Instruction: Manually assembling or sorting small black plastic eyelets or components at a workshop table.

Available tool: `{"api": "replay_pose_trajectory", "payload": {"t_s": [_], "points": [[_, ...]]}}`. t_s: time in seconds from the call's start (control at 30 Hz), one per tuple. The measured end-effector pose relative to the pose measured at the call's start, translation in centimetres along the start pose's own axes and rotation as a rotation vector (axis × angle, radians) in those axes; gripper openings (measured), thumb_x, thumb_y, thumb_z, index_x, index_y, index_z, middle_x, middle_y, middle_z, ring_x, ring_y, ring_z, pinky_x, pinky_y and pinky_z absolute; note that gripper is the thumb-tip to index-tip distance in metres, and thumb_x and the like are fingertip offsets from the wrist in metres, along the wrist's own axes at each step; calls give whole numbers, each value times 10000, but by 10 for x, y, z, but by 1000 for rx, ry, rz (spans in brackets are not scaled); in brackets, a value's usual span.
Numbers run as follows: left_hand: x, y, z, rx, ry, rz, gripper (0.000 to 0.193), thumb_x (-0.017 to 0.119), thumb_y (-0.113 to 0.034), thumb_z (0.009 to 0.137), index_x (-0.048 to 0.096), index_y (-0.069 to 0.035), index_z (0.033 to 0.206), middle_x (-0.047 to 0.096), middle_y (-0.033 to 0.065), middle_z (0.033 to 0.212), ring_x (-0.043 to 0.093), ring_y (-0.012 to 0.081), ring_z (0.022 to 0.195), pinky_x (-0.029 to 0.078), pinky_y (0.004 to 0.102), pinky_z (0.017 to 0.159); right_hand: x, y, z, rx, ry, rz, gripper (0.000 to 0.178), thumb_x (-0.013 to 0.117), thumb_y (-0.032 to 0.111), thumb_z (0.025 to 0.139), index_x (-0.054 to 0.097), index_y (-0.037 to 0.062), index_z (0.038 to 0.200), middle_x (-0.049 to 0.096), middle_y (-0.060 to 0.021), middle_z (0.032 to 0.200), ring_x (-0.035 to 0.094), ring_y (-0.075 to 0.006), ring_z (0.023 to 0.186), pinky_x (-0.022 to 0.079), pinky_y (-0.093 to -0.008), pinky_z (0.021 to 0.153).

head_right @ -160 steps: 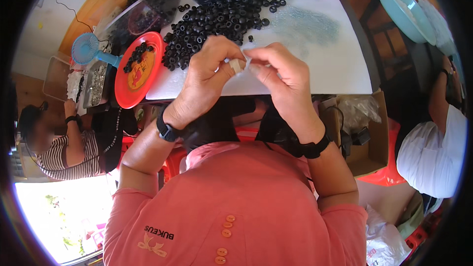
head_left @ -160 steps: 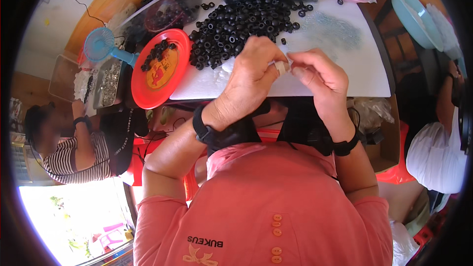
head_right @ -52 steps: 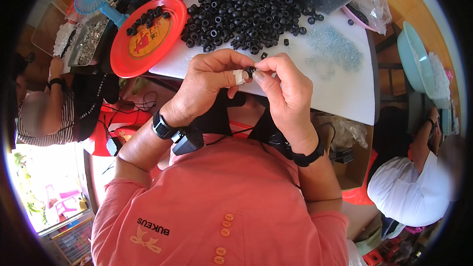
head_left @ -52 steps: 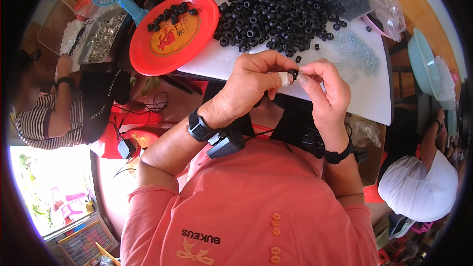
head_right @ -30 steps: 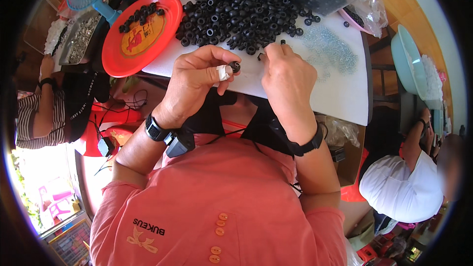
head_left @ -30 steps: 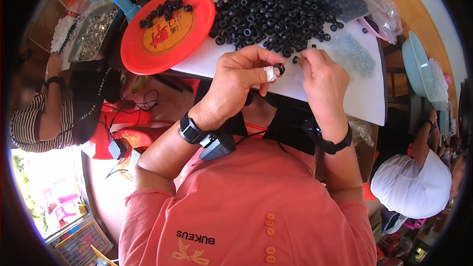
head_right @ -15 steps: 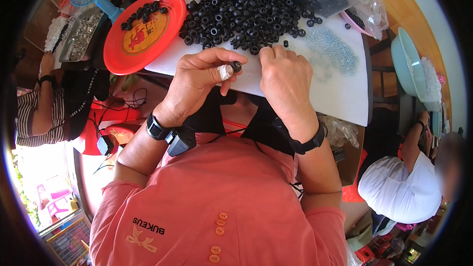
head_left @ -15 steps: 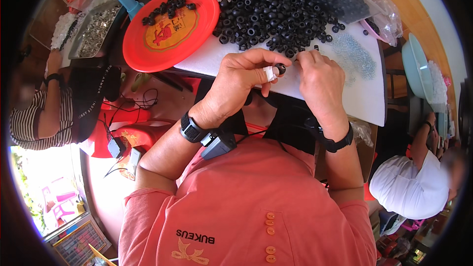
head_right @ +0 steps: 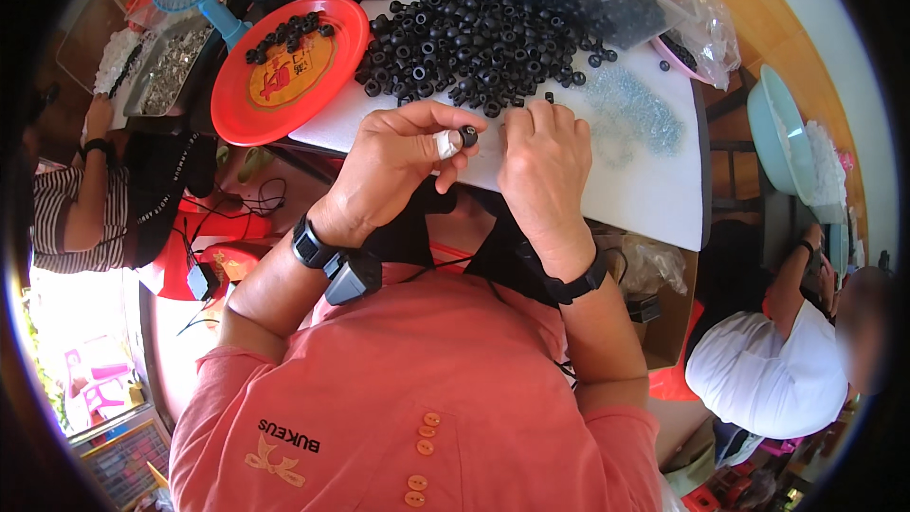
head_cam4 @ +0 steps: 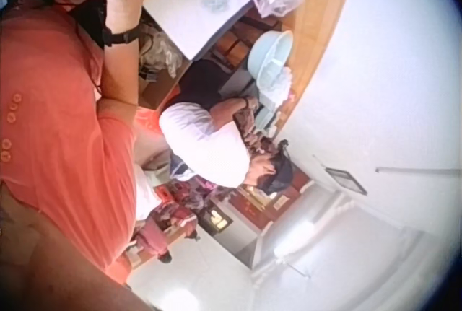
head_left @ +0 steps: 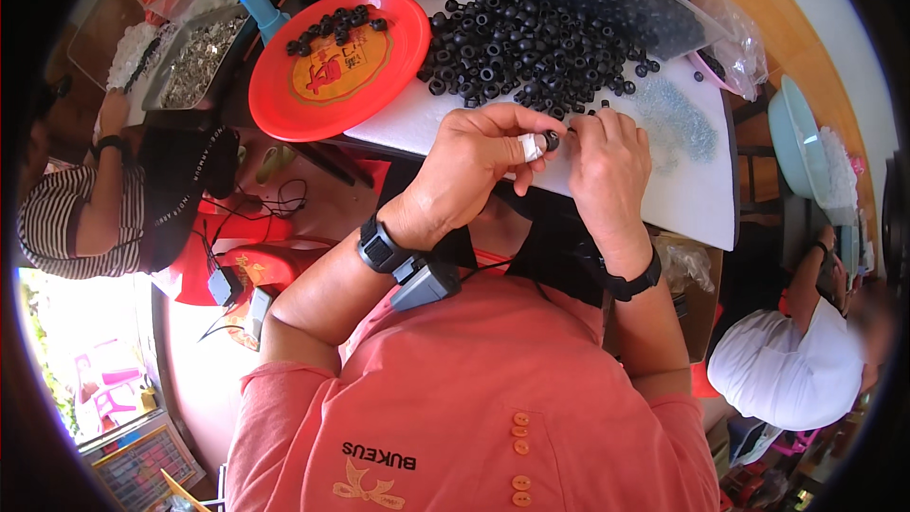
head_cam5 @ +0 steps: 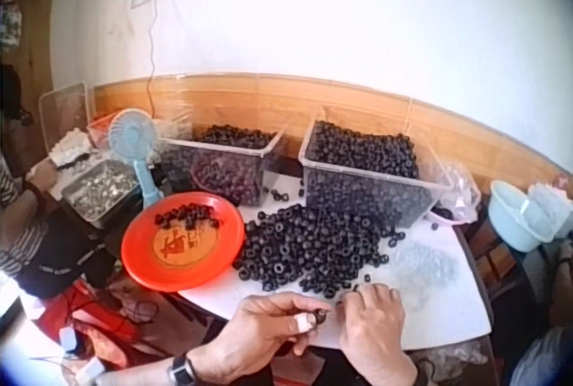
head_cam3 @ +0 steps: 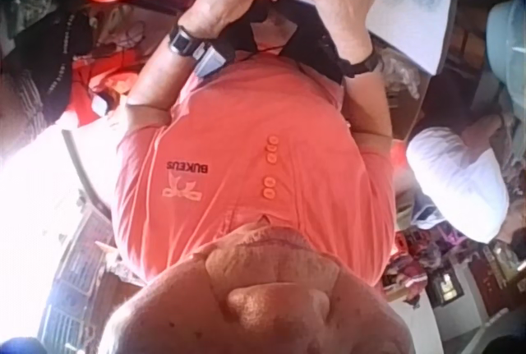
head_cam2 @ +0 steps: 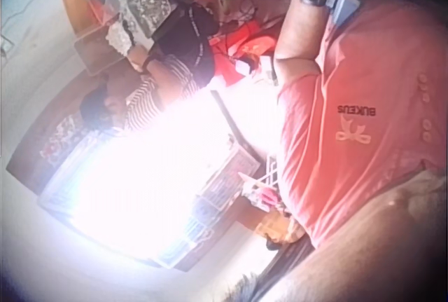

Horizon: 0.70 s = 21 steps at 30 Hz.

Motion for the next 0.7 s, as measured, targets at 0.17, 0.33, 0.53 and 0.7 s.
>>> {"api": "replay_pose_trajectory", "payload": {"t_s": [0.17, 0.33, 0.53, 0.7], "points": [[-6, 7, 3, -24, -74, -33, 231, 622, -19, 965, 652, 61, 1179, 683, 113, 980, 627, 145, 787, 520, 270, 609, -18, -9, 2, 57, -60, 220, 131, 678, 33, 813, 637, 69, 932, 597, -65, 882, 585, -284, 839, 423, -405, 720], [-5, 7, 3, -12, -77, 18, 192, 627, -23, 966, 654, 57, 1138, 679, 101, 981, 624, 136, 787, 518, 265, 597, -29, -17, 11, 166, -16, 518, 152, 682, 3, 821, 625, 63, 948, 608, -85, 895, 586, -304, 817, 437, -421, 716], [-5, 10, 2, 11, -82, 62, 189, 650, -26, 955, 660, 50, 1128, 676, 87, 977, 614, 121, 778, 510, 257, 578, -40, -1, 21, 55, -10, 468, 174, 673, -15, 803, 621, 60, 951, 608, -89, 885, 586, -314, 807, 439, -422, 711], [-5, 9, 0, 32, -99, 77, 189, 653, -20, 950, 662, 54, 1123, 677, 82, 976, 599, 119, 727, 505, 253, 573, -37, 14, 22, -42, 37, 398, 201, 661, -27, 784, 606, 50, 961, 595, -98, 879, 585, -316, 810, 427, -421, 714]]}}
Point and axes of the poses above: each hand's wrist, its own z-axis towards the middle knuckle, its own x-axis out of the palm, y = z × x, the point moved 10 cm from there along z, towards the middle knuckle
